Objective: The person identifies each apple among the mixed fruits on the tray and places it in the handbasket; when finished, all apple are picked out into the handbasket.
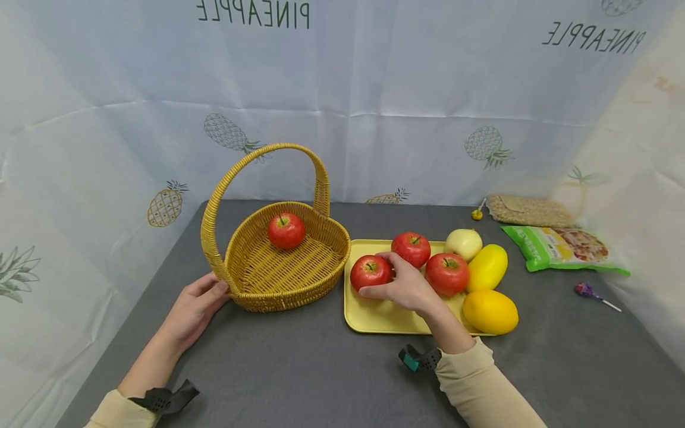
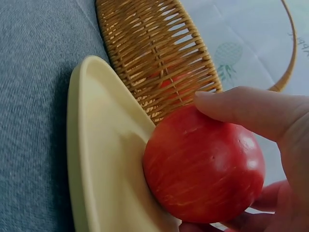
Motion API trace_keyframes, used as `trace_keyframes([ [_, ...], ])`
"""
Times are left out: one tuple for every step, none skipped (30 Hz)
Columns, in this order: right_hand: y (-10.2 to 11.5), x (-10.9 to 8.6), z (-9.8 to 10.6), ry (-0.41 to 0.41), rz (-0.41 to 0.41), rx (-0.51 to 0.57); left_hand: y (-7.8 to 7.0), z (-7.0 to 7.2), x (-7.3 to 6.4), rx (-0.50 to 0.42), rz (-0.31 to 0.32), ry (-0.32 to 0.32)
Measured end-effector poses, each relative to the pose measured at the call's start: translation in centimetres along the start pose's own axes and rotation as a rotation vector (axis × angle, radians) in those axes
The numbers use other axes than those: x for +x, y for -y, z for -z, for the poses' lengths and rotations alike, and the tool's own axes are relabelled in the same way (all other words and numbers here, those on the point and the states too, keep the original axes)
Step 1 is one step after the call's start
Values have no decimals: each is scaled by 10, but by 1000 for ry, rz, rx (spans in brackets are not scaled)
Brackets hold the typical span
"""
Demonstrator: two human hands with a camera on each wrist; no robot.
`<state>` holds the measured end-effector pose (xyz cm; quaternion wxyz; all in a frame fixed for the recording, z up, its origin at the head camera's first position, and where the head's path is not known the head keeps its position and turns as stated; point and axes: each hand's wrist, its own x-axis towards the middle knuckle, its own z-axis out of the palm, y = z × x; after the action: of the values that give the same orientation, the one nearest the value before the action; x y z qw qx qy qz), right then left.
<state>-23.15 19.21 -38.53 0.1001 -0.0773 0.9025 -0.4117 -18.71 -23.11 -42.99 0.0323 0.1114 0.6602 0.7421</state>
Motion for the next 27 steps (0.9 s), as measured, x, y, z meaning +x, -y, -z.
trace_keyframes([
  [0, 0, 0, 3, 2, 2, 0, 0, 0, 2, 0, 1],
  [1, 0, 0, 8, 5, 9, 0, 0, 0, 4, -1, 1],
  [1, -1, 0, 15, 10, 17, 0, 0, 0, 7, -3, 1],
  [1, -1, 0, 21, 17, 25, 0, 0, 0, 9, -4, 1],
  [1, -1, -1, 28, 25, 36, 0, 0, 0, 10, -5, 2],
  [0, -1, -1, 34, 32, 44, 0, 0, 0, 11, -5, 3],
  [0, -1, -1, 39, 41, 54, -1, 0, 0, 12, -3, 3],
  [0, -1, -1, 45, 50, 61, -1, 0, 0, 11, -2, 3],
  [0, -1, -2, 47, 56, 65, -1, 0, 0, 11, 0, 3],
  [0, -1, -2, 49, 59, 71, -1, 0, 0, 10, 1, 4],
  [0, -1, -2, 52, 59, 77, -1, 0, 0, 9, 2, 4],
  [0, -1, -1, 56, 58, 84, -1, 0, 0, 7, 4, 2],
  [0, 0, -2, 63, 60, 96, -1, 1, 0, 6, 4, -3],
  [1, 0, -2, 70, 59, 103, -1, 1, 0, 4, 3, -10],
  [1, 1, -2, 76, 56, 110, -1, 1, 0, 2, 2, -14],
  [1, 1, -2, 82, 50, 116, -1, 1, 0, 1, 0, -17],
  [1, 1, -1, 86, 42, 118, -1, 1, 0, 1, -1, -19],
  [1, 1, -1, 87, 33, 119, 0, 0, 0, 2, -3, -19],
  [1, 1, -1, 85, 23, 113, 0, 0, 0, 5, -4, -18],
  [1, 0, 0, 79, 11, 106, 1, -1, 0, 6, -5, -15],
  [1, -1, 0, 74, 0, 101, 1, -1, 0, 6, -7, -11],
  [1, -2, 0, 68, -9, 99, 1, -2, 0, 8, -8, -11],
  [0, -3, -1, 62, -13, 99, 1, -2, 1, 8, -9, -13],
  [0, -4, -2, 55, -18, 100, 1, -2, 1, 6, -11, -15],
  [1, -5, -2, 49, -23, 103, 0, -2, 1, 5, -11, -18],
  [1, -5, -3, 42, -27, 107, 0, -2, 1, 2, -12, -18],
  [1, -6, -4, 34, -32, 109, 0, -1, 1, 0, -12, -19],
])
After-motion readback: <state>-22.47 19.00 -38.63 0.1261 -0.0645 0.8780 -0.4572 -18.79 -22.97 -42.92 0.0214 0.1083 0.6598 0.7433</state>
